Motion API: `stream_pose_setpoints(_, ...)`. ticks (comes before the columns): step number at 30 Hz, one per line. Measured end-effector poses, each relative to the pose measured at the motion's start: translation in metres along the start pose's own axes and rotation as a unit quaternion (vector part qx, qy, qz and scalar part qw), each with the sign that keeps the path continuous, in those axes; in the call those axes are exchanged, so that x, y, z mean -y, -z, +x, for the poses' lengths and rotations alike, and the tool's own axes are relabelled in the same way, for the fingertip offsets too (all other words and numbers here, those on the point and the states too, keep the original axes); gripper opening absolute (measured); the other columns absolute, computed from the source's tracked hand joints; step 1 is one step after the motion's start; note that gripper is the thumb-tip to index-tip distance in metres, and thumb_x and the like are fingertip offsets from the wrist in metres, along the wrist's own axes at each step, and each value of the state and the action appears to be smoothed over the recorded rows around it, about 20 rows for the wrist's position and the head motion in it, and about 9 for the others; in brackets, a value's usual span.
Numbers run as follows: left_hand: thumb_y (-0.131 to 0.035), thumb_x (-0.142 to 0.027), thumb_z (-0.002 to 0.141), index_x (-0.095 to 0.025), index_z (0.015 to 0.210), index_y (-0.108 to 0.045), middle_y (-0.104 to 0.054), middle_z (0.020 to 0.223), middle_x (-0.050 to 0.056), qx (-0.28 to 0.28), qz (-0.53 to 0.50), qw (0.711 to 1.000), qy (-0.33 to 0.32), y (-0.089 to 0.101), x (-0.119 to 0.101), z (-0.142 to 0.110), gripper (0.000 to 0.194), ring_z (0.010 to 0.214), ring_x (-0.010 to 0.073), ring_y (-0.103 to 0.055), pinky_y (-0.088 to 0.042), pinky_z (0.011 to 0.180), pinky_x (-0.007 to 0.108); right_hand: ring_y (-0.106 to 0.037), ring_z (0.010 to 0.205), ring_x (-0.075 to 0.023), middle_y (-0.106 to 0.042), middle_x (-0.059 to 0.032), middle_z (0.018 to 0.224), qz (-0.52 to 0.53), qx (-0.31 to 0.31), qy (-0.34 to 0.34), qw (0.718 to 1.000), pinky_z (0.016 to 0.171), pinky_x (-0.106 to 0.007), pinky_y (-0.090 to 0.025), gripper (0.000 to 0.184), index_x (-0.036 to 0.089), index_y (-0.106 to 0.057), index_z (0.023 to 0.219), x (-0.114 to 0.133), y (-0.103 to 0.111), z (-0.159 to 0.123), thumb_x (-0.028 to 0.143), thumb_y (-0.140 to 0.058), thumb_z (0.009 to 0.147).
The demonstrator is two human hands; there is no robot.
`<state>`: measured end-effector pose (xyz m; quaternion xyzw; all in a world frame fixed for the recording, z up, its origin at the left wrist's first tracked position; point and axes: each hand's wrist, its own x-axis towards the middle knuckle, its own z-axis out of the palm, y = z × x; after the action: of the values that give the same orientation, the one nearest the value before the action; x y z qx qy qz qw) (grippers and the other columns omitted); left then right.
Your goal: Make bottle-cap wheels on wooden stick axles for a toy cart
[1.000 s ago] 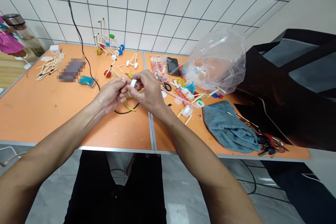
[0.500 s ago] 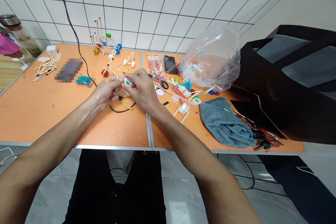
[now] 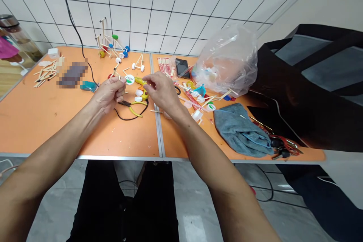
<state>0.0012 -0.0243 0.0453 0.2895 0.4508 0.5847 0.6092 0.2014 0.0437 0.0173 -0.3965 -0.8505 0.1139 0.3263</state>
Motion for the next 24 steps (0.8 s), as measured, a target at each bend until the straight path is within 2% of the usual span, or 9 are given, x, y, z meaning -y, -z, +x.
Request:
stream_pose_setpoints(5, -0.082, -0.01, 0.098, -0.02, 0.07, -0.049, -0.034, 0.058, -0.011, -0.009, -0.02, 1.0, 0.016, 0.002, -0.001, 0.003, 0.044, 0.043, 0.0027, -0.029, -0.023, 0.04, 0.012, -0.073, 0.115, -0.0304, -0.081, -0.0132, 0.122, -0.075, 0.081, -0.041, 0.993, 0.096, -0.042, -0.055, 0.03, 0.022, -0.087, 0.116, 0.005, -0.002, 0.001, 0.017, -0.058, 0.109)
stream_pose_setpoints(12, -0.082, -0.009, 0.096, -0.022, 0.074, -0.045, -0.033, 0.056, -0.012, -0.015, -0.033, 0.999, 0.029, 0.004, 0.0, 0.006, 0.045, 0.041, 0.003, -0.029, -0.022, 0.04, 0.012, -0.076, 0.103, -0.0315, -0.083, -0.0152, 0.117, -0.12, 0.13, -0.054, 0.983, 0.08, -0.039, -0.052, 0.026, 0.023, -0.09, 0.102, 0.018, -0.01, 0.009, 0.017, -0.065, 0.105)
stream_pose_setpoints(20, -0.072, -0.008, 0.102, -0.021, 0.071, -0.046, -0.034, 0.053, -0.011, -0.027, -0.035, 0.998, 0.037, 0.003, 0.0, 0.007, 0.042, 0.039, 0.0035, -0.027, -0.02, 0.039, 0.012, -0.079, 0.102, -0.0329, -0.086, -0.0177, 0.111, -0.14, 0.172, -0.052, 0.974, 0.084, -0.042, -0.058, 0.025, 0.021, -0.091, 0.097, 0.022, -0.012, 0.019, 0.014, -0.067, 0.101)
stream_pose_setpoints(24, -0.073, -0.008, 0.103, -0.021, 0.071, -0.047, -0.036, 0.053, -0.011, -0.033, -0.044, 0.998, 0.04, 0.002, -0.002, 0.007, 0.043, 0.039, 0.0033, -0.028, -0.021, 0.038, 0.012, -0.077, 0.102, -0.0326, -0.083, -0.0175, 0.114, -0.144, 0.171, -0.046, 0.974, 0.082, -0.042, -0.054, 0.027, 0.022, -0.091, 0.099, 0.024, -0.006, 0.016, 0.018, -0.065, 0.106)
